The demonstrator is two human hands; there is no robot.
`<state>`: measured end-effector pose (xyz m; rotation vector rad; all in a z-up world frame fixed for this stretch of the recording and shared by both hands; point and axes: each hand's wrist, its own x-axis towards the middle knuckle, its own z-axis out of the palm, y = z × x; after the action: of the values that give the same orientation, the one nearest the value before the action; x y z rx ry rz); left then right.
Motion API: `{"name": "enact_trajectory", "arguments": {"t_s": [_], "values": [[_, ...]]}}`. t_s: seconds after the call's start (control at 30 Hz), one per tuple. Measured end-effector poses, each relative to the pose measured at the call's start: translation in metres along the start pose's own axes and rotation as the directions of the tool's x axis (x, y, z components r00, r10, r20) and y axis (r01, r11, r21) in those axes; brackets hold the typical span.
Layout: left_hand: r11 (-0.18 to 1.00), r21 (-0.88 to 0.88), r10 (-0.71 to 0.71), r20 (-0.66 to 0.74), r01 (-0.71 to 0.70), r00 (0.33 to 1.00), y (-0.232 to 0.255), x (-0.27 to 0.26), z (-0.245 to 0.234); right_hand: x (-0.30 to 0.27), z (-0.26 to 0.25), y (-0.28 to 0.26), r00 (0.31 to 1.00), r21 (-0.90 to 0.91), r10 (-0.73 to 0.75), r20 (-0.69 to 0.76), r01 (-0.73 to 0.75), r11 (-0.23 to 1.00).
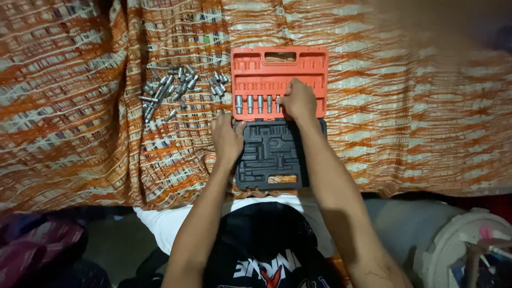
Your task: Organizing various sockets and ratchet components into an orange tool case.
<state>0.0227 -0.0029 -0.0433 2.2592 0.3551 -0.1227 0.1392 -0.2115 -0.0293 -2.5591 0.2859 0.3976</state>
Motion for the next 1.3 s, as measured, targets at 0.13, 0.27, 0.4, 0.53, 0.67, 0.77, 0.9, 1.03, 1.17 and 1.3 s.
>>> {"name": "enact_trajectory", "arguments": {"t_s": [0.13, 0.27, 0.4, 0.53, 0.67, 0.77, 0.9, 1.03, 1.17, 1.3], "values": [[0.999, -0.017, 0.049, -0.052, -0.050, 0.997, 0.004, -0.007, -0.005, -0.020, 0.000, -0.007, 0.998, -0.002, -0.033, -0.062, 0.033, 0.999], [0.992, -0.016, 0.124, -0.071, -0.125, 0.990, 0.005, -0.006, -0.016, -0.039, 0.013, -0.002, 0.972, 0.053, -0.125, -0.197, 0.138, 0.989], [0.933, -0.107, 0.324, -0.164, -0.344, 0.932, -0.009, -0.004, -0.032, -0.055, 0.035, 0.016, 0.847, 0.021, -0.343, -0.406, 0.384, 0.923], [0.944, 0.018, 0.325, -0.202, -0.328, 0.924, -0.023, -0.001, -0.072, -0.063, 0.034, 0.022, 0.787, 0.017, -0.409, -0.463, 0.469, 0.883], [0.962, 0.162, 0.263, -0.327, -0.220, 0.908, -0.064, 0.011, -0.103, -0.070, 0.032, 0.026, 0.786, 0.049, -0.404, -0.469, 0.479, 0.876], [0.966, 0.210, 0.222, -0.389, -0.149, 0.894, -0.082, 0.018, -0.128, -0.071, 0.032, 0.024, 0.765, -0.002, -0.441, -0.470, 0.499, 0.867], [0.986, 0.162, 0.092, -0.412, -0.026, 0.906, -0.099, 0.022, -0.150, -0.070, 0.036, 0.028, 0.761, -0.045, -0.464, -0.453, 0.500, 0.865], [0.989, 0.138, 0.006, -0.373, 0.049, 0.928, -0.104, 0.030, -0.165, -0.070, 0.036, 0.028, 0.767, -0.047, -0.463, -0.443, 0.496, 0.867], [0.994, 0.052, -0.071, -0.374, 0.098, 0.925, -0.101, 0.033, -0.177, -0.073, 0.034, 0.025, 0.773, -0.033, -0.451, -0.446, 0.489, 0.872], [0.998, 0.053, -0.003, -0.403, 0.026, 0.915, -0.103, 0.036, -0.181, -0.069, 0.035, 0.029, 0.771, -0.023, -0.452, -0.449, 0.496, 0.868]]}}
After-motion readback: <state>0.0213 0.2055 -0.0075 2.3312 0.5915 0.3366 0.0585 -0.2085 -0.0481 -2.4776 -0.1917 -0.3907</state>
